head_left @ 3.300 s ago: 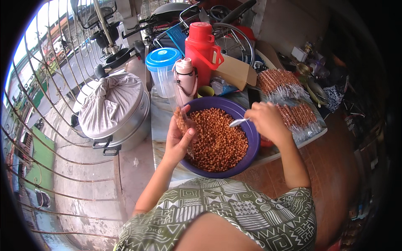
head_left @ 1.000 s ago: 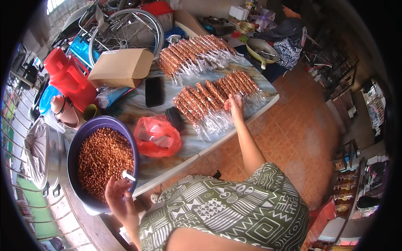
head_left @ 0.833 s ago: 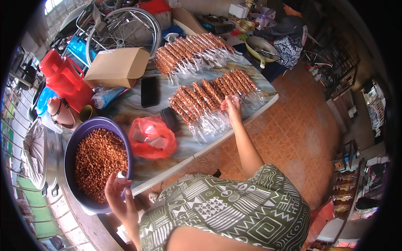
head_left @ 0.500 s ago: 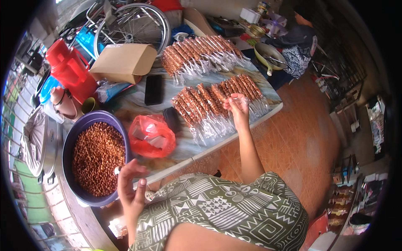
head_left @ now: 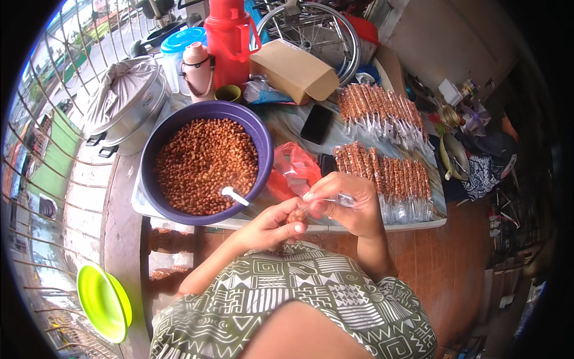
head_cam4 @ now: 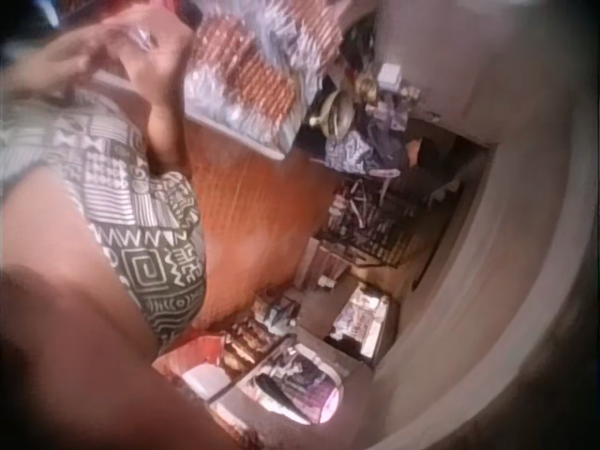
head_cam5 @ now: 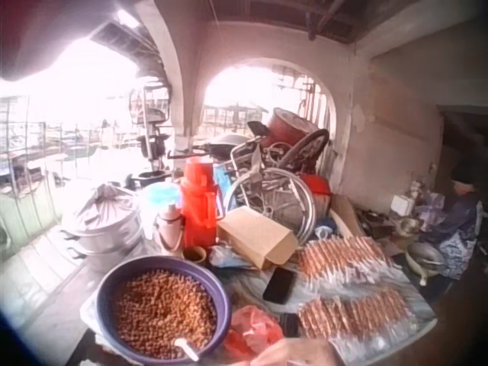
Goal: The person scoops roasted peanuts from a large purple bowl into small clear plastic bags using a white plastic spoon. After filling each bag, the person places it on a tray with other filled bags. The process repeats continuously throughout the clip.
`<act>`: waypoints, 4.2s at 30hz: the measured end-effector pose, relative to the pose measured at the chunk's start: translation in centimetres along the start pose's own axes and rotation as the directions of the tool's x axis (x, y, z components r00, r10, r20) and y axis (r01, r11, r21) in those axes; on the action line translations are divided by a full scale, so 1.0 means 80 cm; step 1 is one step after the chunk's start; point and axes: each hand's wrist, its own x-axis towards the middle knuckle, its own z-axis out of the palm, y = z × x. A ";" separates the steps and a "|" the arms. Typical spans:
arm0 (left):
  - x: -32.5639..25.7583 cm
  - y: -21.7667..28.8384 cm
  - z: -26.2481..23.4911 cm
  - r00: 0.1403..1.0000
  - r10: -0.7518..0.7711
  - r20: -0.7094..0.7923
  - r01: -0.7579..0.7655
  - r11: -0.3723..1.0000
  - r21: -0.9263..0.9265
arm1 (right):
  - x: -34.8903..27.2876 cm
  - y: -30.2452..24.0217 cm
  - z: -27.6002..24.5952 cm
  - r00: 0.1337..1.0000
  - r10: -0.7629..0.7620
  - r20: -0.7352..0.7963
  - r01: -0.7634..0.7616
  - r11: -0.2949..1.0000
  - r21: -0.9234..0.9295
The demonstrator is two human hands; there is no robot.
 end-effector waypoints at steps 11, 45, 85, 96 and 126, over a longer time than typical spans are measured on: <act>-0.121 0.053 -0.034 0.919 -0.069 -0.388 0.106 0.991 0.075 | 0.031 0.028 0.091 0.930 0.266 0.252 -0.354 0.833 0.426; -0.031 -0.024 0.005 0.905 -0.322 -0.276 0.411 0.829 0.380 | -0.273 0.259 -0.194 0.546 0.176 -0.819 -0.549 0.814 -0.191; 0.059 -0.116 -0.022 0.931 0.343 -0.125 0.053 0.211 0.976 | -0.051 0.217 -0.011 0.929 0.022 -0.369 -0.267 0.730 -0.629; 0.095 -0.201 -0.078 0.957 0.154 -0.245 0.276 -0.230 0.933 | -0.067 0.198 -0.038 0.764 0.509 -0.397 -0.346 0.842 0.414; 0.062 -0.104 -0.016 0.869 -0.024 -0.494 0.102 0.986 0.132 | -0.135 0.120 -0.063 0.776 0.616 -0.135 -0.367 0.616 0.697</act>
